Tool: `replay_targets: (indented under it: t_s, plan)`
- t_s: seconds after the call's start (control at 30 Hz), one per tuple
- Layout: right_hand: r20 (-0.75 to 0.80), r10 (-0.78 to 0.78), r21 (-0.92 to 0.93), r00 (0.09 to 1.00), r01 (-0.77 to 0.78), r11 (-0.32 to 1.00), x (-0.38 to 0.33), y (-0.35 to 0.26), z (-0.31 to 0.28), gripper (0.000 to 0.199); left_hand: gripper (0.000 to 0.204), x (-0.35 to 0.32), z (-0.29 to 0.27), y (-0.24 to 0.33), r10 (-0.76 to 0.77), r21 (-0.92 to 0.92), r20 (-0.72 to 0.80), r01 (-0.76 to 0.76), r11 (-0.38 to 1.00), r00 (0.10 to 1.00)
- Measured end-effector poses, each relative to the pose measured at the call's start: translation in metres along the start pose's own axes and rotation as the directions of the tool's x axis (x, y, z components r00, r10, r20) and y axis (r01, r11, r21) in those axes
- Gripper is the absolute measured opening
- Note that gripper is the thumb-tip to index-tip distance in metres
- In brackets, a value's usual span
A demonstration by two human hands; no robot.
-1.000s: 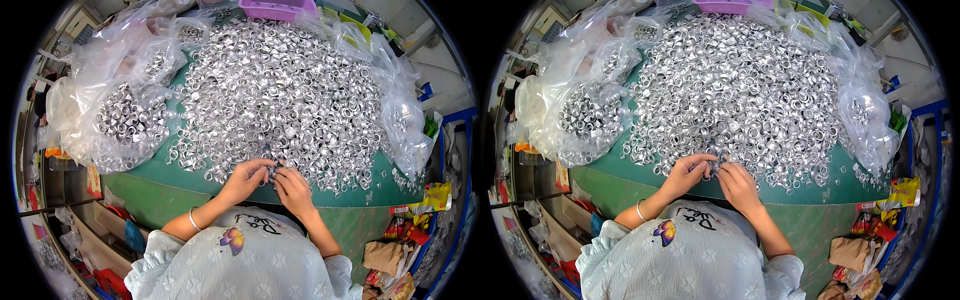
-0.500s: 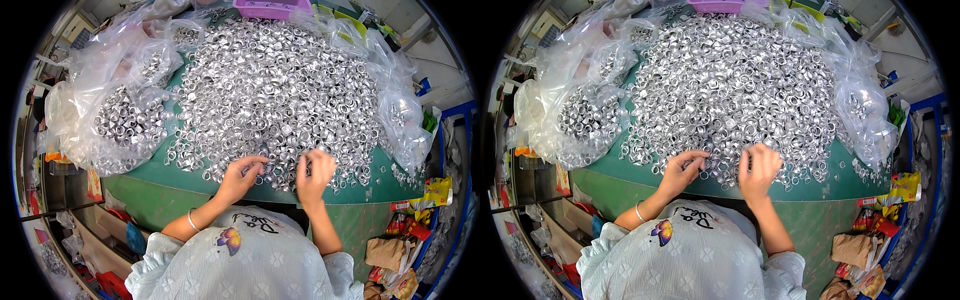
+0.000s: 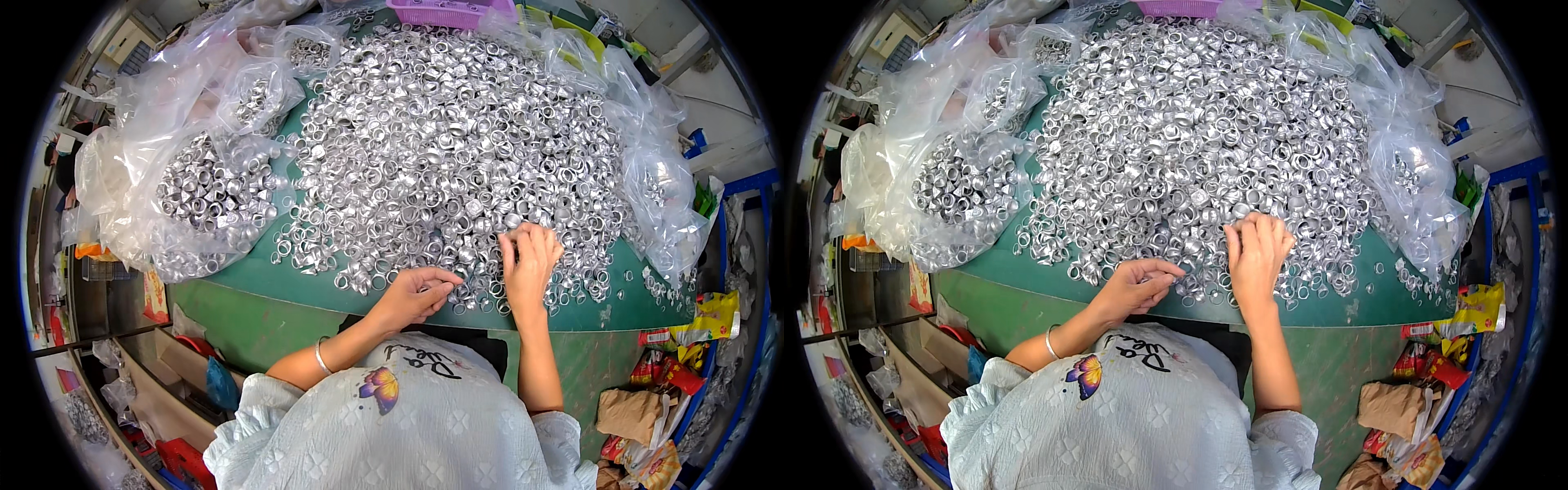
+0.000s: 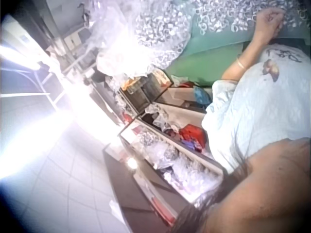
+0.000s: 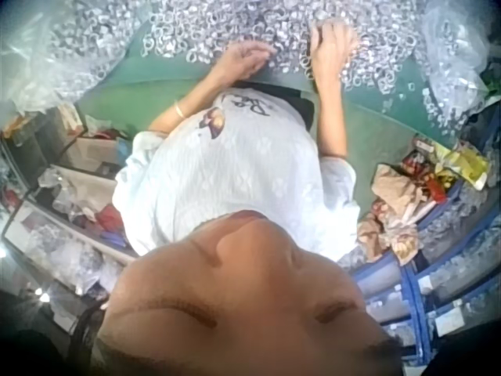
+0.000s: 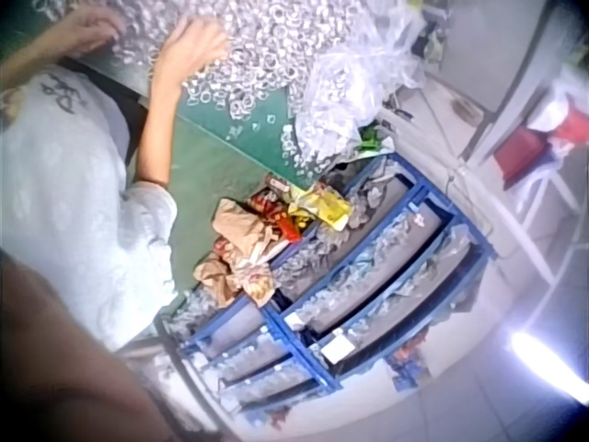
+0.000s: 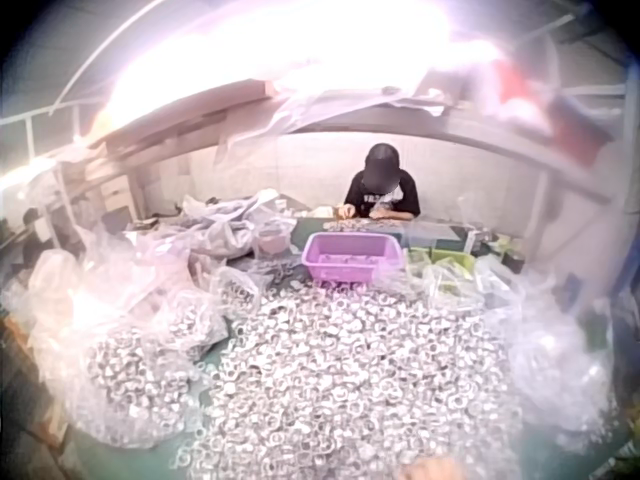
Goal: The person handles a black container, then sorts through a pile of silver metal components on a workbench by hand, picking up individual pieces to inspect them and placing some into a plastic bag.
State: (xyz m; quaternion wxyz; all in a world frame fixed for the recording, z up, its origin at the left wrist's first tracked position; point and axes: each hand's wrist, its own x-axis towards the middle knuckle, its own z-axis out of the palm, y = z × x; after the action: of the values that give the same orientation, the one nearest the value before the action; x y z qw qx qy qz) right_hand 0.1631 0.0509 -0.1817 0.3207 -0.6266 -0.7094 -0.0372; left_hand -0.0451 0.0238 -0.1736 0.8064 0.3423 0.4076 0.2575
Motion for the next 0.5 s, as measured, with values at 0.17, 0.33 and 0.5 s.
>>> replay_targets:
  t_s: [0.17, 0.33, 0.5]
  plan:
    - [-0.023, -0.026, 0.058, 0.999, 0.027, 0.998, -0.001, 0.002, -0.005, 0.014, 0.024, 0.001, 0.0, 0.0, -0.034, -0.054, 0.016, 0.035, 0.998, 0.999]
    - [-0.043, 0.074, 0.231, 0.996, -0.062, 0.971, -0.01, -0.015, -0.015, 0.011, 0.031, 0.0, 0.001, -0.001, -0.056, -0.119, 0.085, 0.066, 0.991, 0.995]
    - [0.163, -0.225, 0.652, 0.961, 0.066, 0.755, -0.017, -0.045, -0.016, 0.01, 0.035, -0.003, 0.007, 0.012, -0.247, -0.396, 0.051, 0.247, 0.885, 0.968]
